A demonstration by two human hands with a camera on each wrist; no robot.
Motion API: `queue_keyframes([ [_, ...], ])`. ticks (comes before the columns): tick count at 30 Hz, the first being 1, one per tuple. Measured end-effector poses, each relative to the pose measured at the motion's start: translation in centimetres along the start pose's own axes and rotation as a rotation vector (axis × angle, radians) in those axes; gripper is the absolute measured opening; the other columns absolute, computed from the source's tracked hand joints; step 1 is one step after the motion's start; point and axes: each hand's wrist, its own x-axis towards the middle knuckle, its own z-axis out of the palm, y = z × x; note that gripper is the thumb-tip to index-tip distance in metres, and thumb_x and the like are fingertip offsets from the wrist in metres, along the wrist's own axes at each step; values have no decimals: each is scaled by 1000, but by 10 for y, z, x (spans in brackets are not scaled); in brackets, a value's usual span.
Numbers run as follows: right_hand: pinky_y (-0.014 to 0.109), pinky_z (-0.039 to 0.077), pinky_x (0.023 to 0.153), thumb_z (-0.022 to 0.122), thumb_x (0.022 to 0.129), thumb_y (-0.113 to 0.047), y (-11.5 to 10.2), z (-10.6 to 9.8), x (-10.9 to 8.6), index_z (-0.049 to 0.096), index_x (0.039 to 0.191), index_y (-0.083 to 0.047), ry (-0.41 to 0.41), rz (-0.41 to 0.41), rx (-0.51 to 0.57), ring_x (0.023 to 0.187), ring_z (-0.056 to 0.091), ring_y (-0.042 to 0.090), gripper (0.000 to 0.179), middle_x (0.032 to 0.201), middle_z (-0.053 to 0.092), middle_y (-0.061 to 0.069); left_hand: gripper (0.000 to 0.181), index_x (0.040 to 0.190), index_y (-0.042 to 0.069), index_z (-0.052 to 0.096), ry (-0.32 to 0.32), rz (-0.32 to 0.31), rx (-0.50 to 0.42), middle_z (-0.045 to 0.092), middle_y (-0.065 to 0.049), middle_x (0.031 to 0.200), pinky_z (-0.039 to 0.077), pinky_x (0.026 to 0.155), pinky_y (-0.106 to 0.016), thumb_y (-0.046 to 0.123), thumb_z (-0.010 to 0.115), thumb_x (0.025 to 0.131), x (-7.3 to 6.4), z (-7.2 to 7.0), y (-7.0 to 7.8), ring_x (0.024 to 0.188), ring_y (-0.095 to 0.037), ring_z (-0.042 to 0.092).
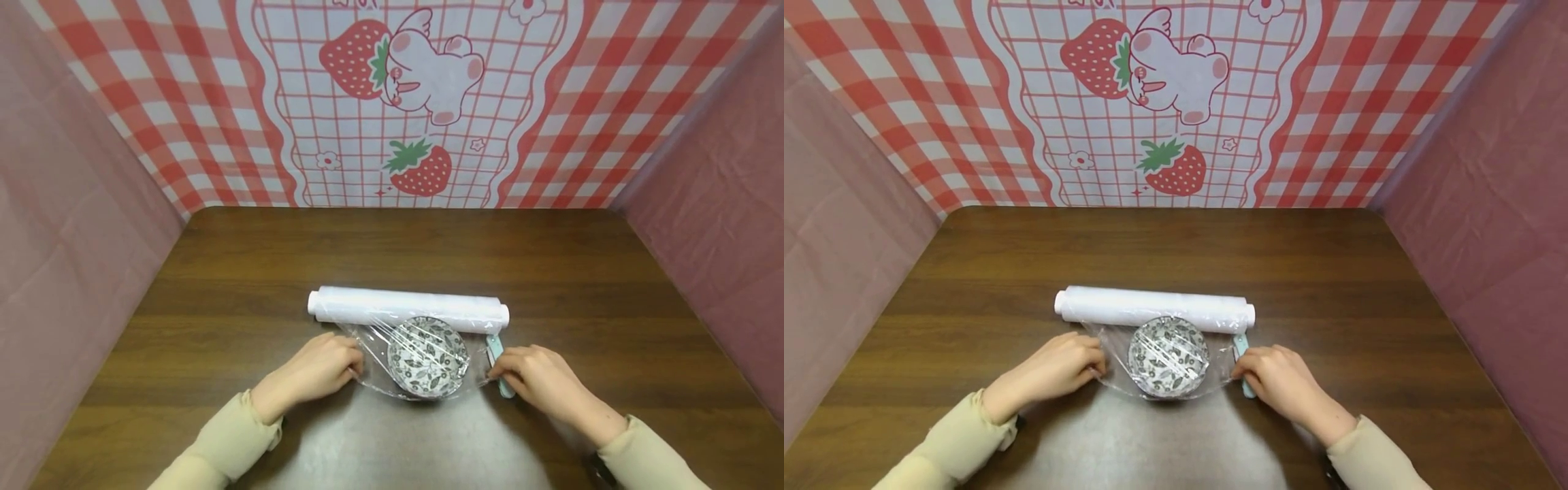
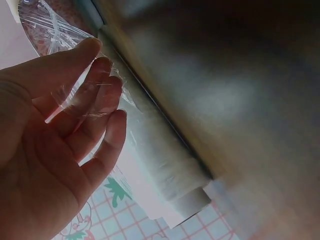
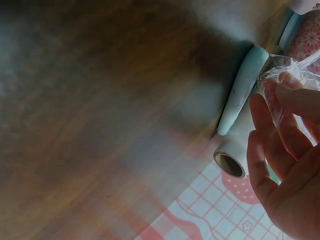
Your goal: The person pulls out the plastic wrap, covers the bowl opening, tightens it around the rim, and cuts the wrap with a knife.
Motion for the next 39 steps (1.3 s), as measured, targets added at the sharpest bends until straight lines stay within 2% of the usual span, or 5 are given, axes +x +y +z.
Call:
queue_keyframes([
  [9, 26, 46, 57, 70, 69, -6, 2, 5, 10, 66, 75, -29, 8, 26, 34, 66, 58, 4, 24, 76, 62, -20, 11, 67, 21, 64, 43, 5, 58, 60, 9, 69, 42, 61, -28, 10, 65, 68, 13, -2, -2, 64, -10, 57],
  [17, 27, 48, 59, 70, 72, -7, 0, 11, 15, 66, 77, -30, -10, 177, 92, 69, 60, 3, 24, 76, 65, -17, 8, 68, 24, 70, 121, -106, 38, 65, 11, 68, 46, 58, -30, 17, 70, 71, 19, 3, 2, 62, -12, 60],
  [26, 31, 49, 62, 69, 74, -7, -7, 17, 24, 67, 77, -28, -6, 301, 160, 73, 63, 8, 21, 79, 67, -13, 6, 80, 20, 72, 97, -245, -90, 69, 8, 78, 49, 65, -28, 19, 70, 75, 22, 6, 8, 70, -11, 63],
  [33, 29, 47, 59, 68, 75, -8, -9, 15, 29, 67, 77, -25, -23, 352, 204, 66, 60, 6, 18, 77, 68, -8, 13, 91, 15, 70, 39, -313, -285, 70, 2, 85, 50, 73, -29, 21, 66, 80, 21, 4, 12, 78, -13, 65],
  [39, 26, 43, 55, 67, 76, -11, -12, 15, 34, 66, 79, -24, -20, 367, 215, 56, 48, 1, 13, 74, 67, -6, 14, 92, 14, 68, 32, -338, -337, 68, 3, 80, 47, 64, -24, 23, 66, 81, 20, 5, 16, 66, -6, 58],
])
